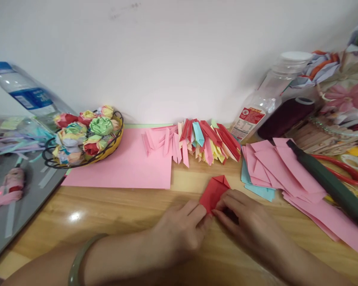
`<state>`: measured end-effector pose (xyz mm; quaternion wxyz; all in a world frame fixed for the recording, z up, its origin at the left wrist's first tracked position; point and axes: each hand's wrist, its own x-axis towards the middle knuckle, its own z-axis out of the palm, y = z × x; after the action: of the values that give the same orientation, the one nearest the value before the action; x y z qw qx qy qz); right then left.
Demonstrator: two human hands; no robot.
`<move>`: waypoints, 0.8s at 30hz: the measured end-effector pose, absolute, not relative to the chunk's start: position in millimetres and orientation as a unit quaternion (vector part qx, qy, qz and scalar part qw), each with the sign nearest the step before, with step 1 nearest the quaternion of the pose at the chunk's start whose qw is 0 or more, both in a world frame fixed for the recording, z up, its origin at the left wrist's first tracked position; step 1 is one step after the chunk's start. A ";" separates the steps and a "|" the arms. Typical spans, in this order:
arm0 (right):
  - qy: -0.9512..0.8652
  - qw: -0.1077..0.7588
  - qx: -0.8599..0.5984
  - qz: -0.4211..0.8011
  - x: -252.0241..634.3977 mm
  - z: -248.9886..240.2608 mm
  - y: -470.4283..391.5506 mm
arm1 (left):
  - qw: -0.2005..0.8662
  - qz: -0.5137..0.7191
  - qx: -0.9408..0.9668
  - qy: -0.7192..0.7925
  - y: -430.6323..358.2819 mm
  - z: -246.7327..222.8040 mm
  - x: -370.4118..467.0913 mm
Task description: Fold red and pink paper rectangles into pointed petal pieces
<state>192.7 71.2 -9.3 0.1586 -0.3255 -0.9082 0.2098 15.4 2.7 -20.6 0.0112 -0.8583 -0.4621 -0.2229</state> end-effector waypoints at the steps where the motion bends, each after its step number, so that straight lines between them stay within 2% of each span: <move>1: -0.908 0.155 -0.328 0.208 192.9 -9.6 71.5 | 0.004 -0.221 -0.853 -0.473 2.5 -21.4 16.1; 7: -0.906 0.154 -0.336 0.207 200.3 -10.2 76.5 | -0.032 -0.191 -0.856 -0.478 -0.6 -21.7 14.4; 11: -0.955 0.162 -0.202 0.147 208.9 -4.7 81.0 | -0.027 -0.188 -0.872 -0.451 5.5 -17.9 8.0; 14: -0.975 0.157 -0.126 0.092 210.3 2.4 77.9 | 0.021 -0.189 -0.888 -0.418 14.0 -13.7 2.6; 18: -0.970 0.120 -0.181 0.107 204.4 7.9 63.5 | 0.112 -0.178 -0.885 -0.416 18.7 -11.0 1.2; 24: -0.956 0.133 -0.248 0.077 196.3 9.1 47.9 | 0.073 -0.231 -0.872 -0.425 11.8 -11.6 8.1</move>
<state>196.3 47.9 9.1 0.1327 -0.2483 -0.9565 0.0770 8.1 11.8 -11.6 0.0727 -0.8720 -0.4254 -0.2310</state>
